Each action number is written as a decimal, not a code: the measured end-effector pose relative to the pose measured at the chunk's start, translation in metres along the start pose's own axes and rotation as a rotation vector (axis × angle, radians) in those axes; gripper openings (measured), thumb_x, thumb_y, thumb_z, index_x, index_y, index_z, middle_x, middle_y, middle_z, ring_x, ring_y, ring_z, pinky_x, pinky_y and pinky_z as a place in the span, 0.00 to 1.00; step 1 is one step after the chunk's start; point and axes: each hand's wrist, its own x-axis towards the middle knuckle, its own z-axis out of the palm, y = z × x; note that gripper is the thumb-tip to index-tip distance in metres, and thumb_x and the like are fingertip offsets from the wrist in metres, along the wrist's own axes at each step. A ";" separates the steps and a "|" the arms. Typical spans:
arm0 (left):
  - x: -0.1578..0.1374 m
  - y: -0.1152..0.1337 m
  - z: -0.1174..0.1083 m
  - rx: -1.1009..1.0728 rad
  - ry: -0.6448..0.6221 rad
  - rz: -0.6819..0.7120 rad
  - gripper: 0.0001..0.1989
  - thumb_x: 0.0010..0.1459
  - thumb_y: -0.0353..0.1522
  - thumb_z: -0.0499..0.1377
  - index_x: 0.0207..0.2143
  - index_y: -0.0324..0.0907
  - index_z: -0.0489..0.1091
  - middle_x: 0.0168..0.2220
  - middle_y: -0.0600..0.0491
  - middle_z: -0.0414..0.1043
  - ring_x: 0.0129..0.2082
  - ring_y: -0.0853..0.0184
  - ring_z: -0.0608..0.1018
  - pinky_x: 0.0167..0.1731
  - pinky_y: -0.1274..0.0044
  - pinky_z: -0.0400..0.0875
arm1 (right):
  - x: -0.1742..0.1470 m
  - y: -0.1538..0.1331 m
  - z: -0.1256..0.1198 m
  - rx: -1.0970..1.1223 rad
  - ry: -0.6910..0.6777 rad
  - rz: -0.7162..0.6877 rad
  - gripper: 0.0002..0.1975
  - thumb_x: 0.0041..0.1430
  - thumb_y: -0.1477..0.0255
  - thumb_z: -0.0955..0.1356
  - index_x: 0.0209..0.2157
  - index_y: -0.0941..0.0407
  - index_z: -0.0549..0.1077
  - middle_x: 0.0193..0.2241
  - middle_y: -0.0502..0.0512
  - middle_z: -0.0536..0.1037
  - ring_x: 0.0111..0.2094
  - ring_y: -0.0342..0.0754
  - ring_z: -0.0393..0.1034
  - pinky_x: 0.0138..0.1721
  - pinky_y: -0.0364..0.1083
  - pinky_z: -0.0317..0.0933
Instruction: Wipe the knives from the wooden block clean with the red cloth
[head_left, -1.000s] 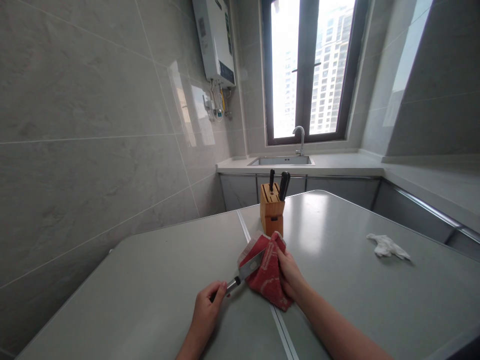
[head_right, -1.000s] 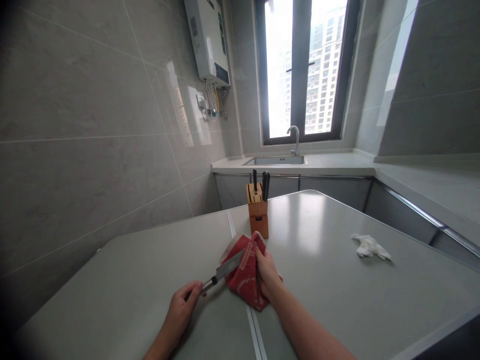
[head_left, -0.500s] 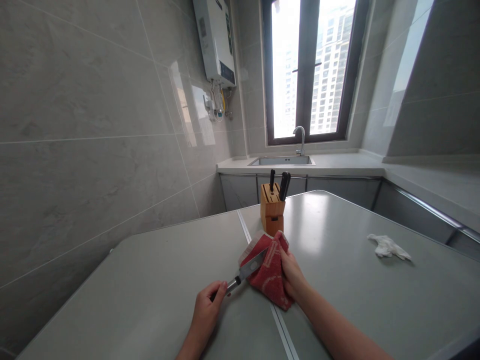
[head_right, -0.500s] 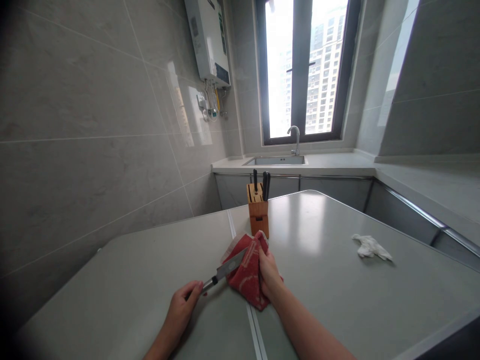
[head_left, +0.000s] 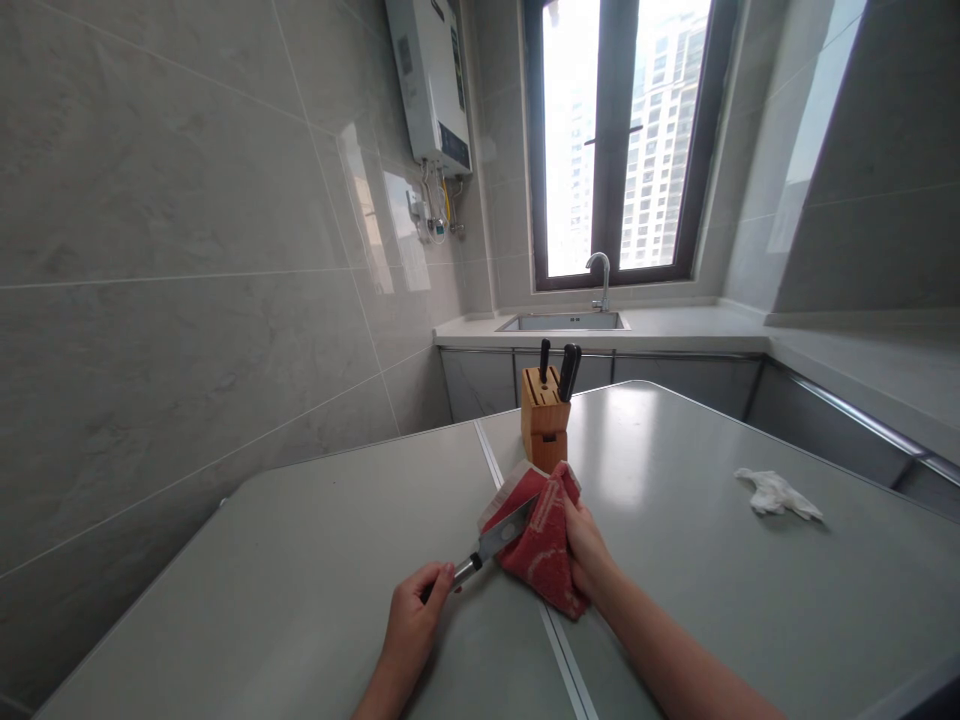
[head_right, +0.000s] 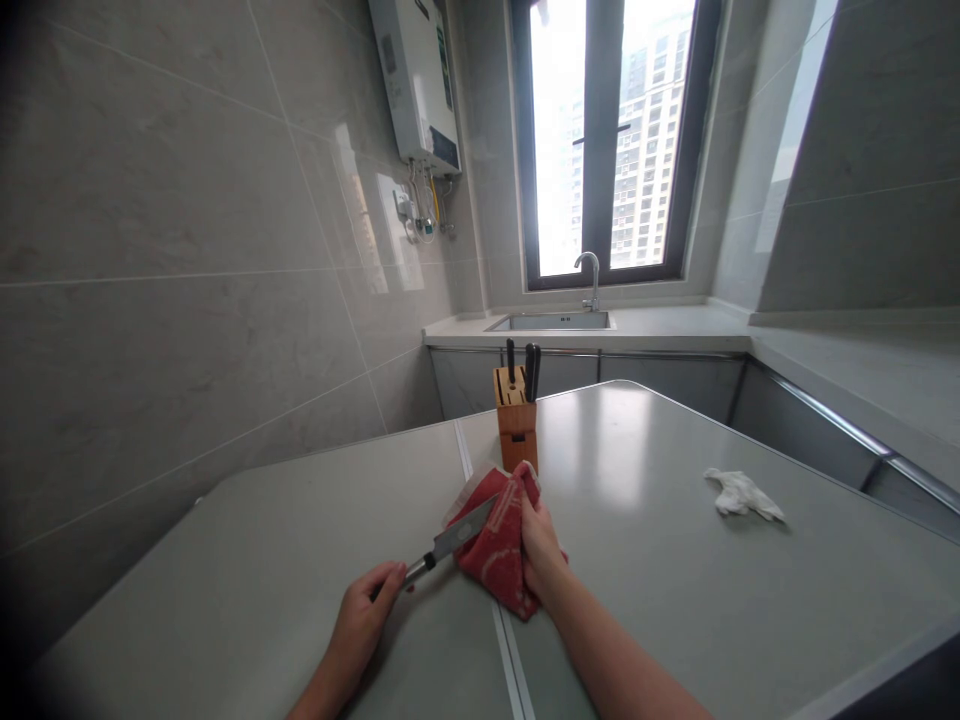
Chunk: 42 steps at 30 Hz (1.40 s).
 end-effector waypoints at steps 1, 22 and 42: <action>0.000 0.000 0.000 0.000 0.001 0.001 0.23 0.56 0.46 0.52 0.21 0.38 0.71 0.21 0.54 0.70 0.26 0.65 0.70 0.28 0.79 0.63 | 0.000 0.000 0.000 -0.002 0.001 0.000 0.18 0.42 0.62 0.74 0.32 0.53 0.67 0.19 0.46 0.77 0.19 0.46 0.72 0.22 0.44 0.69; 0.000 -0.002 0.001 0.009 0.007 0.002 0.23 0.56 0.46 0.51 0.21 0.38 0.71 0.22 0.53 0.70 0.26 0.64 0.70 0.29 0.78 0.64 | -0.001 -0.002 0.001 0.009 0.011 0.004 0.17 0.42 0.62 0.74 0.31 0.53 0.68 0.19 0.46 0.77 0.19 0.46 0.72 0.22 0.44 0.69; 0.000 -0.002 0.000 -0.010 0.021 -0.002 0.23 0.55 0.47 0.52 0.21 0.38 0.71 0.22 0.53 0.71 0.27 0.64 0.72 0.29 0.79 0.65 | 0.001 -0.001 -0.001 0.008 -0.013 -0.027 0.17 0.42 0.62 0.74 0.31 0.53 0.68 0.19 0.46 0.77 0.18 0.46 0.72 0.22 0.44 0.69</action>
